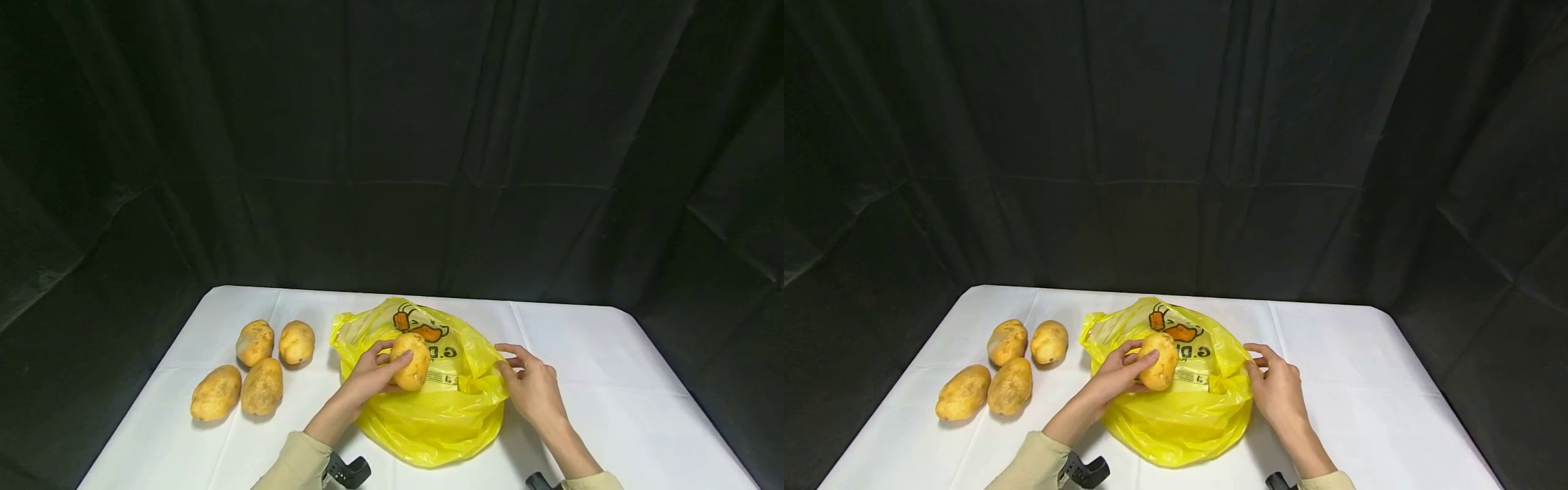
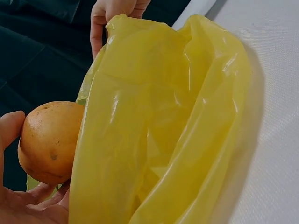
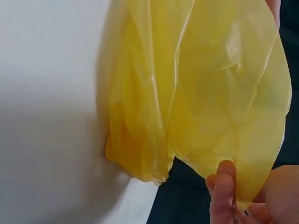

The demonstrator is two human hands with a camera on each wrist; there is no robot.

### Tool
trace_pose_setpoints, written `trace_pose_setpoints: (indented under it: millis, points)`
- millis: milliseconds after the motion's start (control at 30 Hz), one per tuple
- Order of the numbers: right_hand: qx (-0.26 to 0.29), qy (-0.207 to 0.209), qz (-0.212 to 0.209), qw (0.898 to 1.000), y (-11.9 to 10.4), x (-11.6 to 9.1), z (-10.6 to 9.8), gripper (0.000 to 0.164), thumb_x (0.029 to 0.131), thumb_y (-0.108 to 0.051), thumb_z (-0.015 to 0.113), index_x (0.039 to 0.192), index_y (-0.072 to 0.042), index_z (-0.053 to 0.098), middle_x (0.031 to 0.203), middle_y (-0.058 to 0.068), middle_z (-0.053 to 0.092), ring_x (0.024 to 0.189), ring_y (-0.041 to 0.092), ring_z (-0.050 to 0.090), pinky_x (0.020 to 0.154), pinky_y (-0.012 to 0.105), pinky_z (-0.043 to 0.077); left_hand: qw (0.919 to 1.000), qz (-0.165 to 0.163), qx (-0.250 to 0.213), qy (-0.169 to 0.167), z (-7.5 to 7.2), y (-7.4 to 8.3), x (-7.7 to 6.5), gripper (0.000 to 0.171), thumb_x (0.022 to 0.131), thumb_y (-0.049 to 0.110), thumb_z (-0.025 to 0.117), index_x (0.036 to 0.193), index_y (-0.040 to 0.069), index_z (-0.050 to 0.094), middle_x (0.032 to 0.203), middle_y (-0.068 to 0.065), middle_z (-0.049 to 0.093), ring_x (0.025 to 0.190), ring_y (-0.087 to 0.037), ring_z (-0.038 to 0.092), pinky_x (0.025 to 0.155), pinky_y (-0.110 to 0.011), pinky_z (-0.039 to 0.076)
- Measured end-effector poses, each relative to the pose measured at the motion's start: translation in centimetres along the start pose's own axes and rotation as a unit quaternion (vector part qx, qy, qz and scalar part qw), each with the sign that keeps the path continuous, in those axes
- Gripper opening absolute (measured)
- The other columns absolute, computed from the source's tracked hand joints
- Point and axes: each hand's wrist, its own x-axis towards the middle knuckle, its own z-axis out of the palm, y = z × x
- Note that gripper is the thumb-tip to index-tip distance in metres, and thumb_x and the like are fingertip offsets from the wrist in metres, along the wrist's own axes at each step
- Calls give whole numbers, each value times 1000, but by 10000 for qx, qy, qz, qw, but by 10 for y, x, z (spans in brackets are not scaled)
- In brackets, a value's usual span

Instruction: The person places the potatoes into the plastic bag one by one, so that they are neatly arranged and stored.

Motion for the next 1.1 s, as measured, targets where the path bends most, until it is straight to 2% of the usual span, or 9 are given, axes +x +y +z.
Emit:
trace_pose_setpoints:
  millis: [133,233,367,467,633,700,867,1100]
  points:
    - [-9,70,-46,10000,-1,0,0,30,93,-7,62,123,-5,65,99,21,71,76,31,67,87,52,37,10000,-39,47,-6,2,-1,3,79,86,46,73,142,1,37,121,-16,58,95,-23,65,80,-39,56]
    - [-54,150,-114,9998,-1,0,1,29,93,-7,63,122,-6,66,98,20,71,76,30,67,81,49,45,9999,-78,85,27,3,-1,7,80,85,47,74,142,3,38,122,-16,58,96,-23,64,81,-38,55]
    - [-47,197,-176,9996,-1,0,0,29,93,-7,64,121,-6,66,97,19,71,76,30,67,78,49,48,10000,-22,67,51,7,-1,14,79,85,46,75,141,2,40,122,-16,59,95,-23,65,81,-39,55]
    - [-34,182,-155,9997,-2,1,0,29,93,-7,64,122,-6,66,97,19,71,76,30,67,82,51,43,10000,59,51,28,10,-2,18,77,86,44,74,141,2,40,122,-16,60,94,-23,65,79,-38,56]
    - [-26,139,-83,9999,-3,1,-1,30,93,-6,63,122,-6,65,98,19,71,75,27,68,72,43,49,9999,161,58,0,15,-3,24,74,88,41,72,141,2,40,118,-15,61,96,-23,65,79,-38,56]
    - [29,105,-75,9999,-4,1,-1,30,93,-5,63,123,-5,65,98,21,71,74,27,68,64,37,52,9998,205,31,0,17,-2,25,72,88,40,72,141,2,41,116,-14,62,96,-24,65,79,-39,56]
    - [117,45,-58,9999,-5,1,-2,31,94,-4,62,124,-4,64,100,24,70,71,25,68,52,26,51,9997,227,-25,32,23,0,29,69,88,39,73,139,3,42,113,-14,60,94,-24,65,79,-41,56]
    - [105,21,-5,9999,-6,1,-3,31,94,-6,62,124,-4,64,101,23,70,70,24,67,52,26,50,9999,102,22,85,30,3,36,74,90,41,70,144,1,37,116,-15,59,98,-25,64,82,-44,55]
